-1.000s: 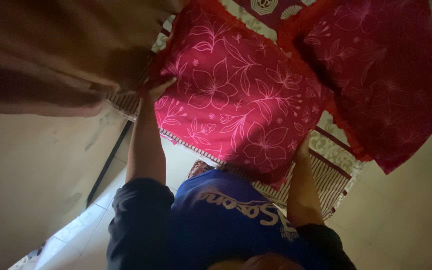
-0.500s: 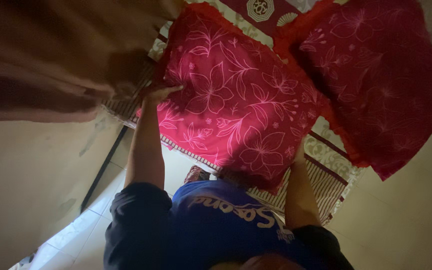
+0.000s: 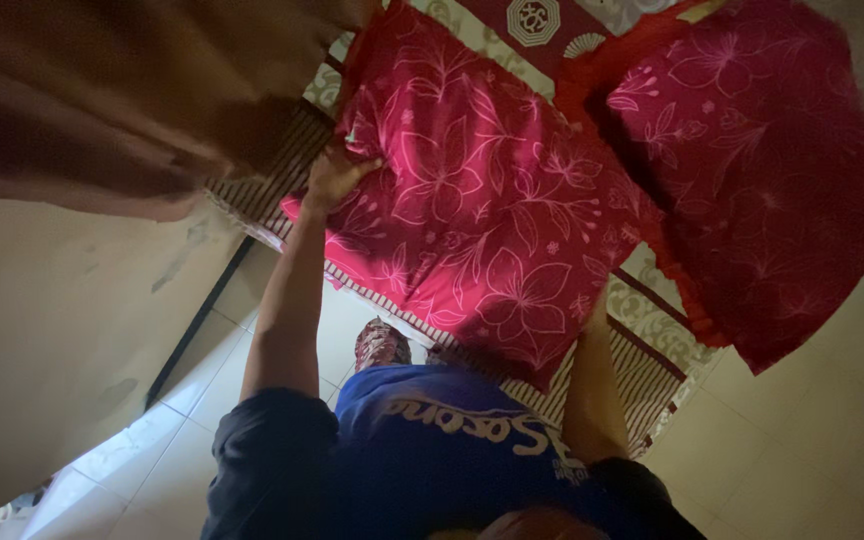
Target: The person arranges several decorative pillows on a bed. They pick up a pillow with a cat print, place it on the bed, and smooth it out. They then handle a red floral pillow, placing it on top of the first one and smoothing it. The person continues to adjust and stack the pillows on the bed.
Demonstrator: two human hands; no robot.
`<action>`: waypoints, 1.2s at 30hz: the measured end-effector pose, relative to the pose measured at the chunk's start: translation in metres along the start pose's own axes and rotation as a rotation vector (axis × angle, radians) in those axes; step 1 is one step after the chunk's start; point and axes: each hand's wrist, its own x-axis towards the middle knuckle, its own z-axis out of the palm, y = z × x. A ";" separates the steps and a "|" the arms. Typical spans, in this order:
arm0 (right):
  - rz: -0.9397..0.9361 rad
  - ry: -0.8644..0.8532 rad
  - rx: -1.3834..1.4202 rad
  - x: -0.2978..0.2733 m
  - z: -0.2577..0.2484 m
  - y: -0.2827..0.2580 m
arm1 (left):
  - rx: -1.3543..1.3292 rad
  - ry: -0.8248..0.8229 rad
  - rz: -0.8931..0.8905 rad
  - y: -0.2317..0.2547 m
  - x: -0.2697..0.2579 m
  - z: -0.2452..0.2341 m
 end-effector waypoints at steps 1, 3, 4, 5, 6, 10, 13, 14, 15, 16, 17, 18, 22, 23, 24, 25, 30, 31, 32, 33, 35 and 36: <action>-0.008 0.002 -0.003 -0.002 0.002 -0.002 | 0.047 -0.069 -0.065 0.008 -0.006 -0.006; -0.017 -0.006 0.001 -0.006 0.009 -0.002 | 0.089 -0.061 -0.009 0.020 -0.009 -0.023; -0.023 -0.012 0.006 -0.008 0.014 -0.001 | 0.084 0.016 0.111 0.025 -0.007 -0.031; -0.030 -0.018 0.012 -0.007 0.020 0.000 | 0.081 0.096 0.233 0.030 -0.005 -0.041; -0.037 -0.024 0.009 -0.005 0.028 0.003 | 0.073 0.123 0.247 0.033 -0.005 -0.050; -0.045 -0.064 0.030 0.001 0.057 0.022 | 0.203 0.027 0.106 0.024 -0.001 -0.091; -0.046 -0.084 0.039 0.006 0.078 0.034 | 0.230 -0.099 0.056 0.001 0.010 -0.120; -0.045 -0.086 0.036 0.009 0.085 0.038 | 0.206 -0.126 0.072 -0.008 0.014 -0.126; -0.038 -0.088 0.037 0.009 0.089 0.040 | -0.016 -0.050 0.254 -0.014 0.021 -0.127; -0.039 -0.087 0.033 0.011 0.094 0.043 | -0.241 0.022 0.434 -0.021 0.028 -0.126; -0.031 -0.079 0.027 0.008 0.096 0.046 | -0.469 0.092 0.608 -0.030 0.033 -0.125; -0.025 -0.080 0.024 0.007 0.098 0.050 | -0.391 0.058 0.365 -0.040 0.037 -0.127; 0.012 -0.082 0.020 0.003 0.105 0.069 | -0.278 0.062 0.073 -0.086 0.027 -0.130; 0.018 -0.090 0.021 0.005 0.107 0.073 | -0.265 0.075 0.071 -0.094 0.025 -0.130; 0.024 -0.092 0.020 0.009 0.109 0.075 | -0.249 0.093 0.073 -0.101 0.026 -0.131; 0.028 -0.095 0.019 0.010 0.112 0.079 | -0.240 0.100 0.076 -0.108 0.025 -0.131; 0.036 -0.103 0.020 0.028 0.113 0.083 | -0.183 0.112 0.114 -0.128 0.041 -0.118; 0.034 -0.103 0.019 0.031 0.114 0.083 | -0.172 0.105 0.126 -0.131 0.046 -0.114; 0.032 -0.104 0.018 0.033 0.114 0.084 | -0.161 0.093 0.136 -0.135 0.050 -0.110; 0.034 -0.102 0.017 0.035 0.114 0.083 | -0.140 0.073 0.138 -0.137 0.055 -0.105; 0.043 -0.100 0.015 0.037 0.116 0.086 | -0.095 0.022 0.129 -0.142 0.058 -0.095; 0.050 -0.101 0.019 0.037 0.118 0.087 | -0.047 -0.017 0.047 -0.144 0.058 -0.090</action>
